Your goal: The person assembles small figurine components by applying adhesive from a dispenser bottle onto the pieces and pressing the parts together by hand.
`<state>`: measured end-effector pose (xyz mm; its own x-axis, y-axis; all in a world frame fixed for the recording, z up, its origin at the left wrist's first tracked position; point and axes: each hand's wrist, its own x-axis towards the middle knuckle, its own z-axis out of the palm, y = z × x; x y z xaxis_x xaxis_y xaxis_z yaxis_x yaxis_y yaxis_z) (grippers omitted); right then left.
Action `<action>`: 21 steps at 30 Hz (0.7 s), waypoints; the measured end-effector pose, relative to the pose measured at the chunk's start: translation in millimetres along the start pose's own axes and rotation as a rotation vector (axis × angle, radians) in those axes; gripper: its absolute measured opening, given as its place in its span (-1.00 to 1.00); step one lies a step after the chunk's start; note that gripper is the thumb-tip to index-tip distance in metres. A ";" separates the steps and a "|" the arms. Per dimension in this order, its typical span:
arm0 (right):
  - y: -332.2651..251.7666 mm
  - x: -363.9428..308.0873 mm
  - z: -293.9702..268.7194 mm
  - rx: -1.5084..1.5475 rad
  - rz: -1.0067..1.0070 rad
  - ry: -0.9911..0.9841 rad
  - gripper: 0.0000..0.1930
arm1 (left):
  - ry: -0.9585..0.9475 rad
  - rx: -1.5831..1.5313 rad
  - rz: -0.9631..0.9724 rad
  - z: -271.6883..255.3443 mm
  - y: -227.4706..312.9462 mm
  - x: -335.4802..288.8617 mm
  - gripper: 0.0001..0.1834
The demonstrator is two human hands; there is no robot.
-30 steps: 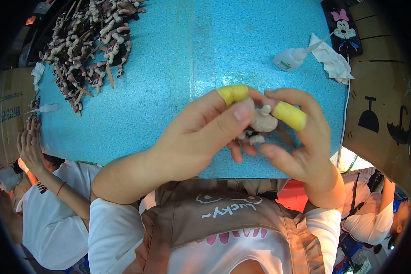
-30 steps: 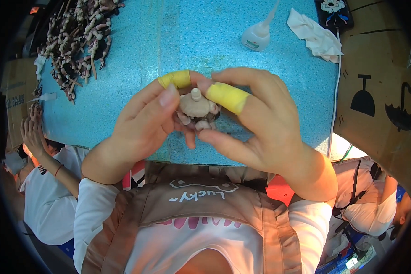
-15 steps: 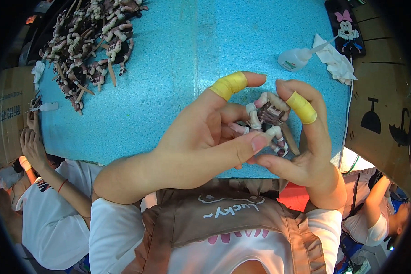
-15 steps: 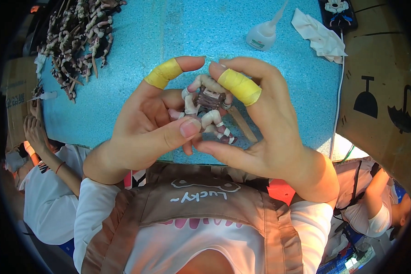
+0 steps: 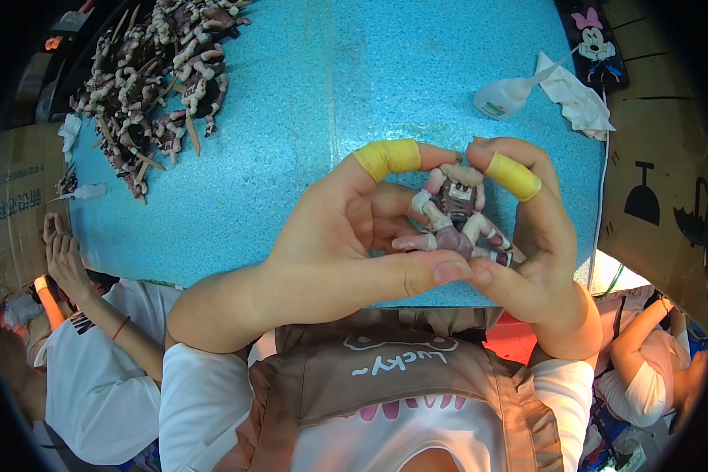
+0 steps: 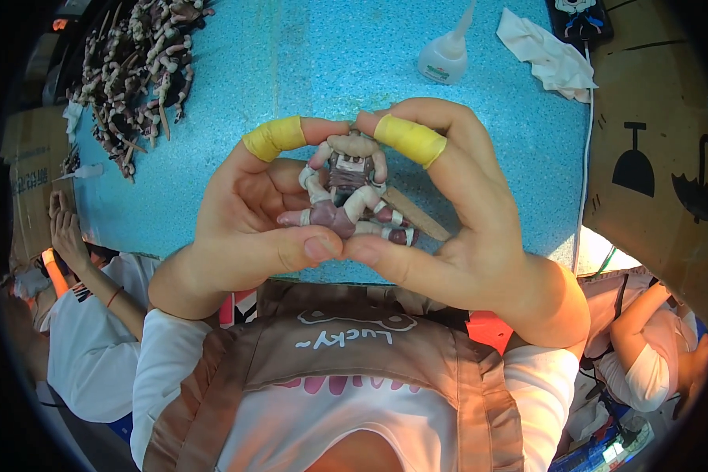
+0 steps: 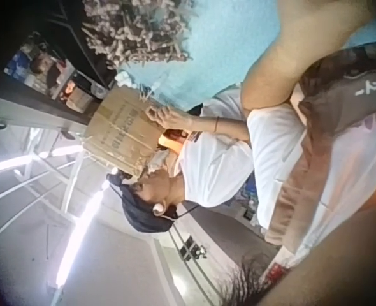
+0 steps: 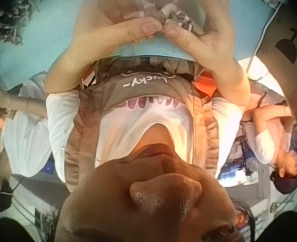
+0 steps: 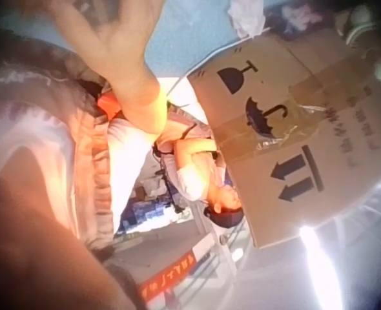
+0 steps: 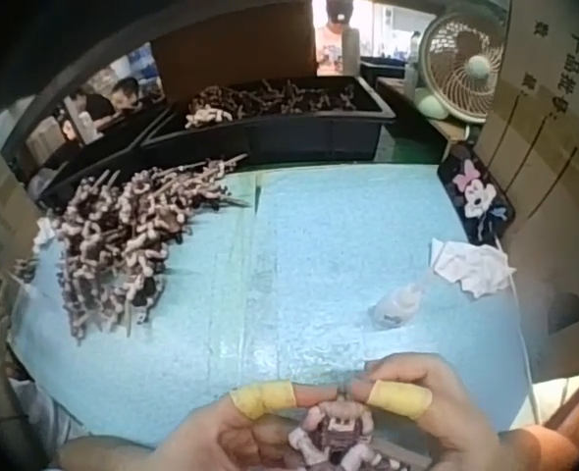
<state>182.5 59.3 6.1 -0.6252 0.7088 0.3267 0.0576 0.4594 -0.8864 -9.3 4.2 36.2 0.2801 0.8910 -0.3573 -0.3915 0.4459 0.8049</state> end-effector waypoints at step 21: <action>-6.0 2.4 2.3 -0.016 0.008 -0.067 -0.34 | -0.006 0.055 0.118 -7.8 -12.9 -1.2 -0.30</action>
<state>178.8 57.0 11.5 -0.6754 0.6753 0.2963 0.0749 0.4625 -0.8834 -11.5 -2.0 22.6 0.2404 0.9365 -0.2555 -0.3739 0.3322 0.8659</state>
